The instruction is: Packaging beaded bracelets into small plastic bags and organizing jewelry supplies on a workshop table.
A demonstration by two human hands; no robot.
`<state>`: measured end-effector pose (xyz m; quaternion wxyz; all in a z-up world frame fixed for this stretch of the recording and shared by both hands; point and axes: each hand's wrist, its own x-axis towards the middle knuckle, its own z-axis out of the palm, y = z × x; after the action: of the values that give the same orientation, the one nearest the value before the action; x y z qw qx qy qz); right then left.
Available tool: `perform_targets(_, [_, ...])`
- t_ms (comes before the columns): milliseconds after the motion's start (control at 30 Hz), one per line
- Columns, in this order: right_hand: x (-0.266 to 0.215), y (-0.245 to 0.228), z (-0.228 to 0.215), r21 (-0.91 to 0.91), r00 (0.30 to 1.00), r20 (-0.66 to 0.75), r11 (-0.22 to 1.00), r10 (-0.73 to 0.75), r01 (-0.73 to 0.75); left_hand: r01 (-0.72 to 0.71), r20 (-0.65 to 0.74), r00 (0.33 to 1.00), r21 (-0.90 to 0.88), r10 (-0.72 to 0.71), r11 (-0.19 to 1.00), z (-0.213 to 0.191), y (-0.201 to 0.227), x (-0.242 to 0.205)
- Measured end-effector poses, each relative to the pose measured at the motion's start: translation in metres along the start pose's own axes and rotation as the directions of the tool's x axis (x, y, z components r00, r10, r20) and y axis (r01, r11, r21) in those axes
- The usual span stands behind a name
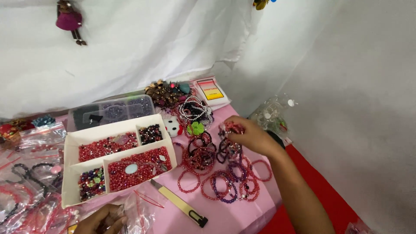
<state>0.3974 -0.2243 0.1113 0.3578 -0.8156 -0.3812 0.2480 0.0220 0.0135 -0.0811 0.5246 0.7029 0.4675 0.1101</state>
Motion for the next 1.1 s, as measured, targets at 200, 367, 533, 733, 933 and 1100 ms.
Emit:
perform_targets(200, [-0.004, 0.022, -0.015, -0.104, 0.945, 0.02, 0.939, -0.326, 0.327, -0.385, 0.082, 0.915, -0.106, 0.394, 0.917, 0.015, -0.074, 0.051])
perform_targets(367, [-0.001, 0.033, -0.008, -0.234, 0.934, 0.113, 0.904, -0.339, 0.357, -0.388, -0.02, 0.922, -0.073, 0.387, 0.919, 0.025, -0.036, 0.031])
perform_targets(533, [-0.007, 0.021, 0.001, -0.34, 0.985, 0.115, 0.926, -0.132, 0.164, -0.334, -0.141, 0.932, 0.018, 0.333, 0.942, 0.008, -0.03, 0.001])
perform_targets(733, [-0.015, 0.024, 0.008, -0.27, 0.988, 0.094, 0.953, -0.119, 0.14, -0.132, -0.06, 0.989, 0.024, 0.133, 0.991, -0.001, 0.045, -0.032])
perform_targets(933, [-0.017, 0.058, 0.028, -0.534, 1.0, 0.025, 0.845, -0.017, 0.028, -0.57, -0.073, 0.48, 0.731, 0.874, 0.374, -0.026, 0.041, -0.028])
perform_targets(1100, [-0.013, 0.074, 0.034, -0.538, 0.999, -0.021, 0.843, -0.039, 0.021, -0.204, -0.107, 0.679, 0.923, 0.726, 0.327, -0.072, 0.009, -0.055])
